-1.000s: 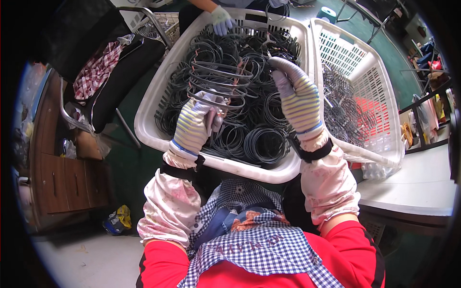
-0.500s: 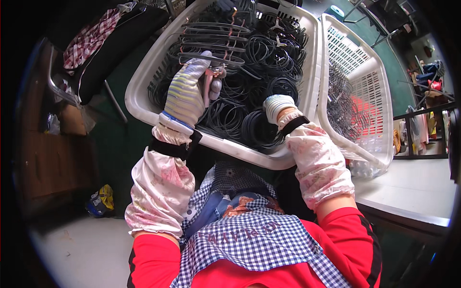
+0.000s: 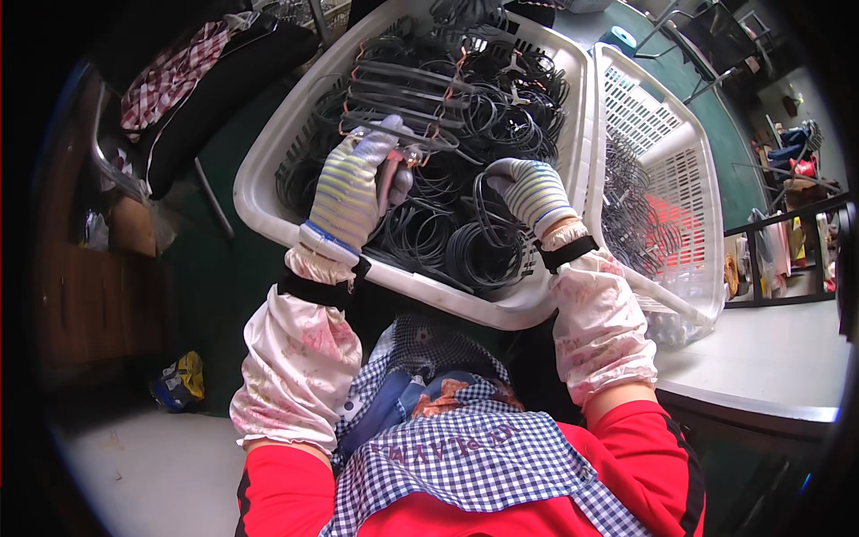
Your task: The recorder is picking up and inspecting metal rings from a large basket and placing them into a smaller basket.
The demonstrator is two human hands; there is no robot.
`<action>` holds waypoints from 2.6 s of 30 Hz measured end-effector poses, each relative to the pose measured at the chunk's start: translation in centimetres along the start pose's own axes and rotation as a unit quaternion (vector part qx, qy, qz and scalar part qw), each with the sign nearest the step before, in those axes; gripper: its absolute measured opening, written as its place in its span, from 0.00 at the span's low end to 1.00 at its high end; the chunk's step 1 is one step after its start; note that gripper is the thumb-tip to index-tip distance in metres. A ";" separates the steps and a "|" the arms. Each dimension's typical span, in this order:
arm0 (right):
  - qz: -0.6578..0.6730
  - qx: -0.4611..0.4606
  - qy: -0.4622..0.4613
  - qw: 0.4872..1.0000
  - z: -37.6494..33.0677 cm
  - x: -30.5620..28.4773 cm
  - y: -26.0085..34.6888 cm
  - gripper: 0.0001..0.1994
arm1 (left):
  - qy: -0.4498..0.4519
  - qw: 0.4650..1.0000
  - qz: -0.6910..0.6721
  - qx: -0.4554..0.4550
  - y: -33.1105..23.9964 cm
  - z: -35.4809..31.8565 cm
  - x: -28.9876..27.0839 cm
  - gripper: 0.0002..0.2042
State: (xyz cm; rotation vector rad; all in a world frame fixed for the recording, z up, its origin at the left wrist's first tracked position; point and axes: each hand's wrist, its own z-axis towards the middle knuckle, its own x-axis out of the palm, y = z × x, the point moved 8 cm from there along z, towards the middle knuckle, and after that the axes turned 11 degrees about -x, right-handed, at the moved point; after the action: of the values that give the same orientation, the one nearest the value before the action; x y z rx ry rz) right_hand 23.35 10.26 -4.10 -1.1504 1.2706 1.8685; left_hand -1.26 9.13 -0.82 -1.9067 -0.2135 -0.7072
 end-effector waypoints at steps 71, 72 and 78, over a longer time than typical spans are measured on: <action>0.560 0.130 -0.271 0.772 1.8 -3.1 -6.9 0.09 | -0.136 0.919 0.341 0.142 -0.8 -0.9 -0.3 0.09; 0.623 0.115 -0.249 0.733 1.2 -3.8 -5.1 0.12 | -0.186 0.869 0.426 0.168 -1.2 -1.2 0.3 0.10; 0.722 0.067 -0.199 0.660 0.3 -5.0 0.9 0.14 | -0.142 0.807 0.485 0.306 -1.2 -3.2 5.7 0.12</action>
State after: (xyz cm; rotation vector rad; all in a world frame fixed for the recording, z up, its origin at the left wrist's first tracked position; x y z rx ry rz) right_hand 24.76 10.18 0.78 0.7840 2.2046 2.6264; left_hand 1.64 5.84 4.21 -1.2197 0.3217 0.3330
